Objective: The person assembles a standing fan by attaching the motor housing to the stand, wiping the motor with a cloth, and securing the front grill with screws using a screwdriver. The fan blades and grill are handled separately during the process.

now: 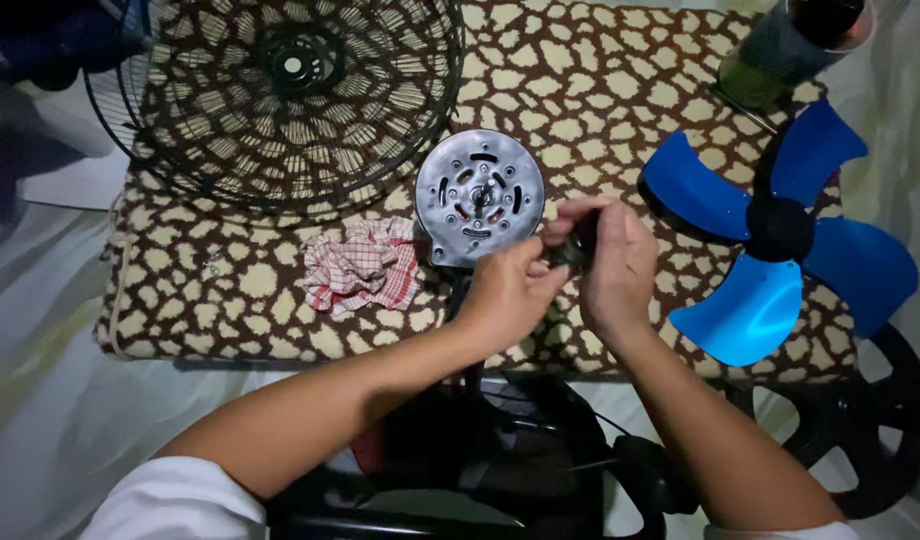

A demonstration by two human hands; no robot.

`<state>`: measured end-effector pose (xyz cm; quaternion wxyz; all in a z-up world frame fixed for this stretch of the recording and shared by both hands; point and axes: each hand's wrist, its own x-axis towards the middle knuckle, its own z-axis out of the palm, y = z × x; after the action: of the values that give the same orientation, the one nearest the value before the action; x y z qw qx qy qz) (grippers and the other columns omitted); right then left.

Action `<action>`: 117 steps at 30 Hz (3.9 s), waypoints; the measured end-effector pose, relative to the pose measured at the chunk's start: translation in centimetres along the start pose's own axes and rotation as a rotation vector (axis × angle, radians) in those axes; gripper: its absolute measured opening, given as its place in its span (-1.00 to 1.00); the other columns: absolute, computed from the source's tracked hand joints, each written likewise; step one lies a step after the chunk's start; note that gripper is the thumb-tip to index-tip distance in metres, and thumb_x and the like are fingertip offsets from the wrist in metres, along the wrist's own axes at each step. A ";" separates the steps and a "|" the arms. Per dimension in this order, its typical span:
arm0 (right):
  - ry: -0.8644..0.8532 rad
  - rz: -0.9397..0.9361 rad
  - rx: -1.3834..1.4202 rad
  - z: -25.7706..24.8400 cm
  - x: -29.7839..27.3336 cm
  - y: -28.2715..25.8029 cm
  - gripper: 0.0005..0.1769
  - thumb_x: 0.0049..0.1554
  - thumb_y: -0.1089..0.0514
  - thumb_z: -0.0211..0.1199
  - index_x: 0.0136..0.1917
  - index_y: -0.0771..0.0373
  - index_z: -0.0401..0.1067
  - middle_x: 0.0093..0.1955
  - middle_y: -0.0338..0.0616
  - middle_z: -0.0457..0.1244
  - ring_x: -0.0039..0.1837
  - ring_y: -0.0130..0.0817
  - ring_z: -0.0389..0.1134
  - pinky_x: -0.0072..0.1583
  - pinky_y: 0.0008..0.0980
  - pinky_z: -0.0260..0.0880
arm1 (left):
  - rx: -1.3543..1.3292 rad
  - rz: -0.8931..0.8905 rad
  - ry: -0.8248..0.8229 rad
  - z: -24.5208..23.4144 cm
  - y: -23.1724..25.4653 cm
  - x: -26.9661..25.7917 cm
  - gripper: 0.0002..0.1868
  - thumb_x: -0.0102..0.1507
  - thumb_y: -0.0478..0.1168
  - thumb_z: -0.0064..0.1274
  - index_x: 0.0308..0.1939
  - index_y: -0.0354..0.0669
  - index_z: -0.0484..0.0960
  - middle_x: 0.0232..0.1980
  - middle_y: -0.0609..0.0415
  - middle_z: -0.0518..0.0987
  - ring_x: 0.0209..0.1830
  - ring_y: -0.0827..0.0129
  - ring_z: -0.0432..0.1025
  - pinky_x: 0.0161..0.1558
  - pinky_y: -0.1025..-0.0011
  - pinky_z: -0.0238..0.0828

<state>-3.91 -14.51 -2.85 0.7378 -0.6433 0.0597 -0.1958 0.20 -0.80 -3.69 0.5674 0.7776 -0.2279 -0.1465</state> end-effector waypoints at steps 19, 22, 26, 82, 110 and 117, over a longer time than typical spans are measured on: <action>0.018 0.118 -0.315 -1.6 1.2 -1.1 -0.61 0.43 0.11 0.06 0.04 0.56 0.46 -0.06 0.04 0.29 -0.03 -0.27 0.23 0.08 -0.27 0.25 | 0.097 0.228 -0.119 -4.4 -0.6 -0.8 -0.61 0.32 -0.17 0.19 0.18 -0.27 0.61 -0.13 -0.06 0.68 -0.35 0.39 0.54 -0.28 0.43 0.51; -0.092 0.082 0.036 -1.6 1.3 -1.5 -0.66 0.32 0.11 -0.03 0.15 0.35 0.45 0.05 -0.18 0.37 0.09 -0.45 0.37 0.22 -0.43 0.37 | 0.007 0.069 -0.191 -4.6 -0.4 -0.3 -0.62 0.33 -0.18 0.14 0.20 -0.24 0.59 -0.18 0.03 0.69 -0.40 0.46 0.54 -0.34 0.48 0.54; -0.300 -0.093 -0.258 -1.2 0.4 -1.9 -0.69 0.21 0.27 0.19 0.23 0.36 0.43 0.18 -0.16 0.30 0.23 -0.40 0.31 0.31 -0.44 0.31 | -0.181 0.027 -0.224 -4.8 -0.4 0.1 -0.64 0.36 -0.21 0.10 0.19 -0.29 0.63 -0.25 0.07 0.69 -0.35 0.52 0.54 -0.29 0.51 0.55; -0.466 -0.542 -1.401 4.5 8.6 -2.0 -0.65 0.10 0.14 0.52 0.16 0.20 0.61 0.03 -0.05 0.37 0.10 -0.04 0.34 0.07 -0.09 0.41 | 0.127 -0.375 0.305 -14.5 -11.9 8.7 -0.62 0.23 0.05 0.23 -0.07 -0.16 0.77 -0.39 -0.01 0.71 -0.50 0.31 0.55 -0.36 0.32 0.45; -0.480 -0.501 -1.383 2.4 9.3 -0.7 -0.62 0.13 0.15 0.52 0.20 0.22 0.59 0.05 -0.04 0.34 0.12 -0.02 0.30 0.13 -0.08 0.38 | 0.133 -0.457 0.287 -13.0 -12.0 9.5 -0.56 0.21 0.09 0.23 0.01 -0.13 0.74 -0.27 -0.10 0.76 -0.38 0.18 0.65 -0.20 0.31 0.56; -0.479 -0.474 -1.358 2.7 9.2 -0.7 -0.65 0.13 0.17 0.51 0.19 0.22 0.58 0.03 -0.04 0.35 0.15 -0.02 0.32 0.14 -0.08 0.37 | 0.174 -0.290 0.363 -13.0 -12.8 9.7 -0.54 0.17 0.08 0.29 -0.03 -0.18 0.76 -0.20 -0.01 0.75 -0.34 0.32 0.65 -0.21 0.35 0.55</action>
<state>5.30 -15.45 -0.23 0.1106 -0.9768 -0.1348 -0.1241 17.17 7.95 -11.48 0.5030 0.8616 -0.0200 -0.0642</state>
